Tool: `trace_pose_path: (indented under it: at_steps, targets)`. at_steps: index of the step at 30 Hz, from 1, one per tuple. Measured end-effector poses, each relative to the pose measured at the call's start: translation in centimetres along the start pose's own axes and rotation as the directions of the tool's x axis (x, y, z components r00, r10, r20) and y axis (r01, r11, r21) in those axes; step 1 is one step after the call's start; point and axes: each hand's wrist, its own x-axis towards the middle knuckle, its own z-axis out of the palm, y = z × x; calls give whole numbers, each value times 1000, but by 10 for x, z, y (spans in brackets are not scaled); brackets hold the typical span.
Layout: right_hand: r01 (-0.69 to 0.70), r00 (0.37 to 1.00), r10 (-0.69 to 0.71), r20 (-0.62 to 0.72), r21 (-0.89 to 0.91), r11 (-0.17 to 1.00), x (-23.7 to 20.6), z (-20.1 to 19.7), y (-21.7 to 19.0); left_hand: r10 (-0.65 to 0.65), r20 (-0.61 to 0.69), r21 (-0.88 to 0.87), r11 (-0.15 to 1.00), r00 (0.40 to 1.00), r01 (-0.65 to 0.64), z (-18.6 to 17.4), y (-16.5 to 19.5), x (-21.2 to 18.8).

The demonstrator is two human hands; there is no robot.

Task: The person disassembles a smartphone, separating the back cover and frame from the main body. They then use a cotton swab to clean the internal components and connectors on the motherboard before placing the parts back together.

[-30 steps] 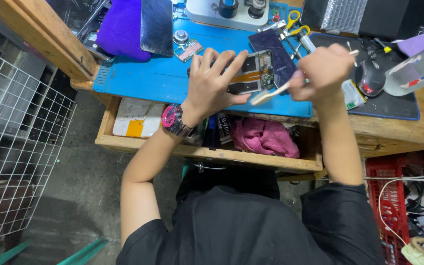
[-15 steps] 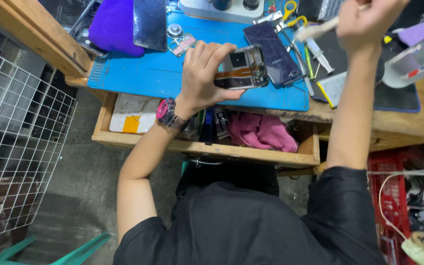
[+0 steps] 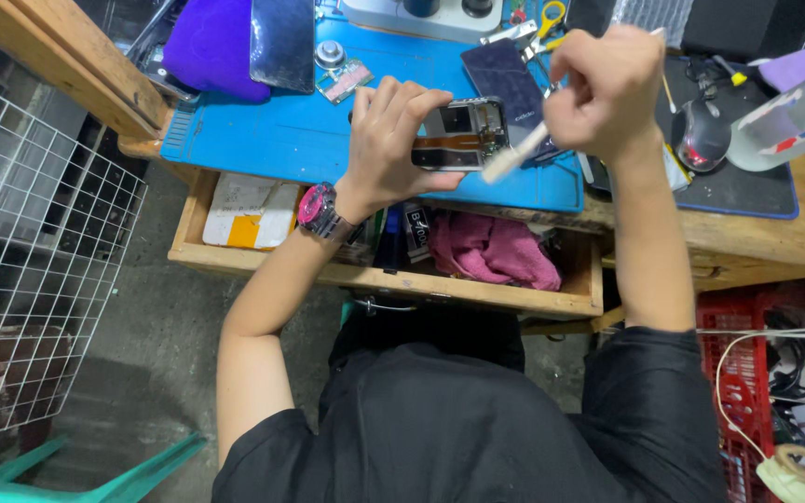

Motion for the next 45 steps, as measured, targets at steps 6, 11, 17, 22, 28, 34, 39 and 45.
trace_pose_path:
  at_steps: [6, 11, 17, 22, 28, 34, 39, 45]
  targets:
    - [-206, 973, 217, -84, 127, 970, 9, -12, 15, -18, -2, -14, 1000, 1000, 18, -2, -1, -2]
    - [-4, 995, 9, 100, -47, 999, 3, 7, 12, 9, -82, -26, 1000, 997, -12, -1, -1, -6]
    - [-63, 974, 51, 220, 45, 997, 7, -5, 32, 39, -149, -95, 994, 988, -53, 1, -5, -13]
    - [90, 986, -93, 137, 30, 996, 12, 12, 8, 71, -156, -107, 990, 985, -88, 3, -6, -17]
    - [59, 963, -79, 258, 81, 995, 31, -14, -3, 126, -129, -49, 990, 984, -133, 2, -7, -21]
    - [-26, 987, 8, 160, 111, 993, 23, -11, -9, 106, -210, -122, 984, 972, -133, -1, -10, -24]
    - [188, 951, -143, 276, -145, 971, 39, -17, -13, 145, -159, -58, 986, 977, -156, -2, -9, -27]
    - [88, 981, -83, 176, -22, 996, 46, -13, -20, 77, -209, -121, 987, 975, -104, -8, -7, -29]
